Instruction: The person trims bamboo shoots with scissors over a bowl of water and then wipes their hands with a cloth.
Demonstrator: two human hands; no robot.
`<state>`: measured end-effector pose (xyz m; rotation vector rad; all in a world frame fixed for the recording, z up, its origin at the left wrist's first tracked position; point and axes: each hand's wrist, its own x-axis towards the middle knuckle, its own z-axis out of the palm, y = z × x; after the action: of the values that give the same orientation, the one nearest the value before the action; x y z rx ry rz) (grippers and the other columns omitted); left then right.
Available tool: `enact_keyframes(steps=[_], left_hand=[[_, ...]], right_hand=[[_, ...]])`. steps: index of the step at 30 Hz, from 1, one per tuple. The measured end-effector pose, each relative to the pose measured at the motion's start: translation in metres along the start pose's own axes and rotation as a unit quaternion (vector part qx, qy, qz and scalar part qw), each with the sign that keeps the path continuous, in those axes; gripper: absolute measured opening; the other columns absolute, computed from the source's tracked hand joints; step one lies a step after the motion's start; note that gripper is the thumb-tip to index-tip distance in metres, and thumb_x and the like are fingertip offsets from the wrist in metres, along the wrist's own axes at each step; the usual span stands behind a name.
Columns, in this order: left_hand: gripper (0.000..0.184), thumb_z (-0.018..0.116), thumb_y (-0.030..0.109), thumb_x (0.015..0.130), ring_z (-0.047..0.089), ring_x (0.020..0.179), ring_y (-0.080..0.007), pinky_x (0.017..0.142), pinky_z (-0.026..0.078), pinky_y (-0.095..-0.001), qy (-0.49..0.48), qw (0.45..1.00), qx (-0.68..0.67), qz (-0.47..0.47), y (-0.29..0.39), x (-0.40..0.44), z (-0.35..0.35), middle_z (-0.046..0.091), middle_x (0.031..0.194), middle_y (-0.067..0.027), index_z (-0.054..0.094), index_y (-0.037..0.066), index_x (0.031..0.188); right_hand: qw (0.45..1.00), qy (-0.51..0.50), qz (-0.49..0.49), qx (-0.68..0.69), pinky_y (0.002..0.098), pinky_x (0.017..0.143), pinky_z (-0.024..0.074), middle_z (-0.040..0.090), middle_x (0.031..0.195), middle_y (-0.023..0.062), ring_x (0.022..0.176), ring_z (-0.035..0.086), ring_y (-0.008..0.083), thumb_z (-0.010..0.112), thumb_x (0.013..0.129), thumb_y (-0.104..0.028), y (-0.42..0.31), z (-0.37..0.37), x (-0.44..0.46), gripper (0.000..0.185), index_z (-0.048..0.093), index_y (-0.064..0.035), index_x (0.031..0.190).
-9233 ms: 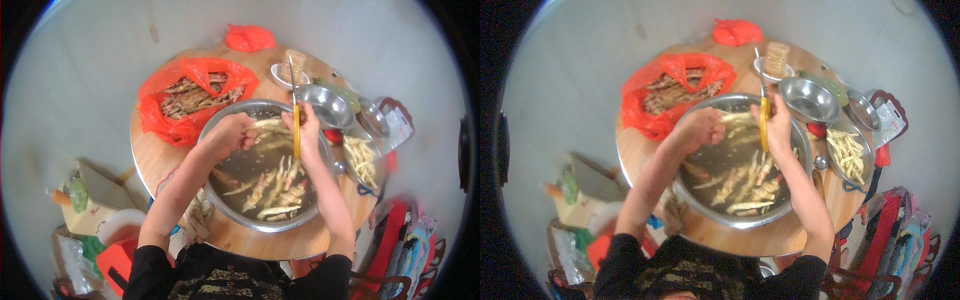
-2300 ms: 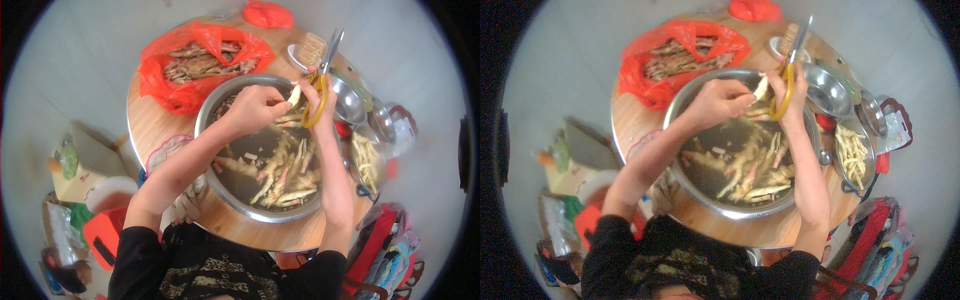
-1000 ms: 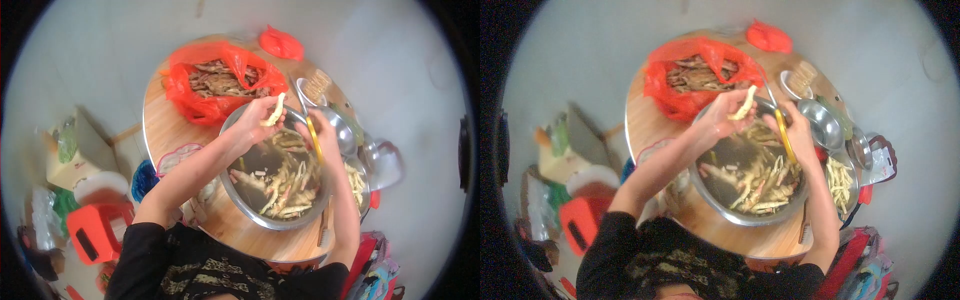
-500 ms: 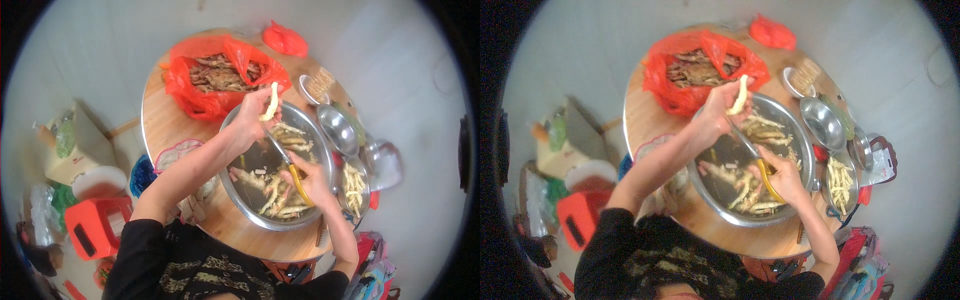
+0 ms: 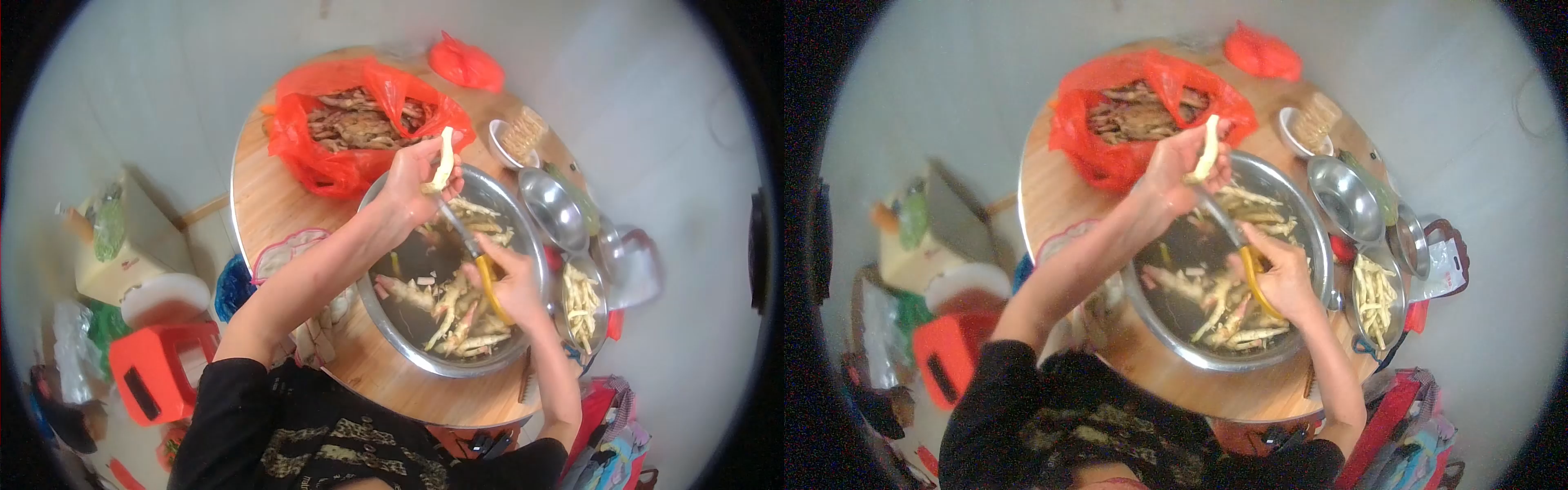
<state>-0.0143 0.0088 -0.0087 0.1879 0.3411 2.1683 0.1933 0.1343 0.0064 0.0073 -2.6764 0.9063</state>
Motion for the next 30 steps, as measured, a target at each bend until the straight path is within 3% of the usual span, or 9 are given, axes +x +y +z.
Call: enact_keyframes(steps=[3, 8, 11, 13, 17, 21, 23, 26, 30], left_hand=[[0.026, 0.051, 0.026, 0.102, 0.061, 0.076, -0.0168, 0.075, 0.053, -0.0358, -0.008, 1.000, 0.005, 0.006, -0.002, 0.002, -0.002, 0.062, 0.084, -0.0047, 0.065, 0.009, 0.116], [0.029, 0.052, 0.028, 0.101, 0.061, 0.077, -0.0177, 0.076, 0.052, -0.0356, -0.048, 0.999, 0.001, -0.009, 0.001, -0.001, -0.003, 0.062, 0.086, -0.0062, 0.064, 0.009, 0.119], [0.030, 0.050, 0.028, 0.102, 0.061, 0.078, -0.0187, 0.077, 0.052, -0.0359, -0.048, 0.998, -0.039, -0.023, 0.002, -0.001, 0.002, 0.061, 0.087, -0.0070, 0.063, 0.008, 0.121], [0.030, 0.050, 0.028, 0.102, 0.061, 0.078, -0.0188, 0.077, 0.052, -0.0362, -0.054, 0.998, -0.035, -0.019, 0.000, -0.001, 0.002, 0.061, 0.088, -0.0071, 0.063, 0.008, 0.121], [0.029, 0.051, 0.027, 0.102, 0.061, 0.077, -0.0188, 0.078, 0.052, -0.0367, -0.068, 0.997, -0.014, -0.015, -0.003, -0.003, 0.005, 0.062, 0.088, -0.0075, 0.062, 0.008, 0.120], [0.029, 0.052, 0.027, 0.101, 0.061, 0.076, -0.0189, 0.079, 0.052, -0.0367, -0.053, 0.998, -0.014, -0.017, 0.000, -0.005, 0.005, 0.062, 0.087, -0.0077, 0.062, 0.008, 0.120], [0.028, 0.052, 0.027, 0.101, 0.061, 0.075, -0.0190, 0.080, 0.052, -0.0371, -0.060, 0.996, -0.053, -0.043, 0.001, -0.006, 0.008, 0.062, 0.087, -0.0081, 0.062, 0.007, 0.119], [0.028, 0.052, 0.027, 0.101, 0.061, 0.076, -0.0195, 0.080, 0.052, -0.0374, -0.096, 0.994, -0.038, -0.026, -0.002, -0.004, 0.005, 0.063, 0.088, -0.0085, 0.063, 0.007, 0.118], [0.028, 0.052, 0.027, 0.101, 0.062, 0.078, -0.0199, 0.081, 0.053, -0.0373, -0.088, 0.995, -0.028, -0.024, -0.004, -0.003, 0.008, 0.063, 0.089, -0.0091, 0.063, 0.008, 0.118]], right_hand=[[0.998, 0.024, 0.044, 0.026, 0.0269, 0.071, 0.0519, 0.074, 0.097, 0.0155, 0.079, 0.062, 0.0075, 0.080, 0.084, -0.015, 0.000, -0.008, 0.006, 0.053, 0.063, -0.0035, 0.133], [0.998, -0.004, -0.013, -0.062, 0.0263, 0.068, 0.0512, 0.073, 0.093, 0.0125, 0.074, 0.060, 0.0071, 0.082, 0.082, -0.015, 0.004, 0.004, -0.002, 0.054, 0.064, -0.0037, 0.132], [0.999, -0.023, 0.029, -0.006, 0.0262, 0.068, 0.0509, 0.073, 0.092, 0.0115, 0.075, 0.060, 0.0070, 0.082, 0.082, -0.014, -0.009, -0.001, -0.001, 0.054, 0.064, -0.0053, 0.132], [1.000, 0.021, -0.005, 0.000, 0.0264, 0.067, 0.0507, 0.072, 0.088, 0.0101, 0.073, 0.060, 0.0067, 0.081, 0.082, -0.013, -0.001, -0.003, 0.002, 0.054, 0.064, -0.0061, 0.133], [0.996, 0.047, 0.079, -0.011, 0.0266, 0.069, 0.0515, 0.074, 0.092, 0.0130, 0.074, 0.062, 0.0087, 0.080, 0.083, -0.013, -0.003, -0.007, 0.007, 0.053, 0.063, -0.0051, 0.133], [0.998, 0.040, -0.043, -0.038, 0.0270, 0.073, 0.0533, 0.074, 0.102, 0.0159, 0.079, 0.066, 0.0114, 0.079, 0.085, -0.014, 0.006, 0.009, -0.007, 0.052, 0.064, -0.0059, 0.133], [0.987, -0.035, 0.124, 0.092, 0.0269, 0.077, 0.0536, 0.074, 0.106, 0.0158, 0.083, 0.065, 0.0108, 0.079, 0.084, -0.014, -0.008, 0.006, -0.009, 0.051, 0.063, -0.0040, 0.132], [0.998, 0.035, 0.020, 0.040, 0.0257, 0.077, 0.0530, 0.074, 0.105, 0.0139, 0.084, 0.064, 0.0079, 0.080, 0.084, -0.013, 0.000, -0.003, -0.005, 0.051, 0.064, -0.0027, 0.131], [0.996, 0.051, 0.074, 0.018, 0.0254, 0.077, 0.0523, 0.074, 0.100, 0.0131, 0.084, 0.064, 0.0076, 0.081, 0.083, -0.014, 0.003, -0.006, 0.002, 0.052, 0.064, -0.0033, 0.131]])
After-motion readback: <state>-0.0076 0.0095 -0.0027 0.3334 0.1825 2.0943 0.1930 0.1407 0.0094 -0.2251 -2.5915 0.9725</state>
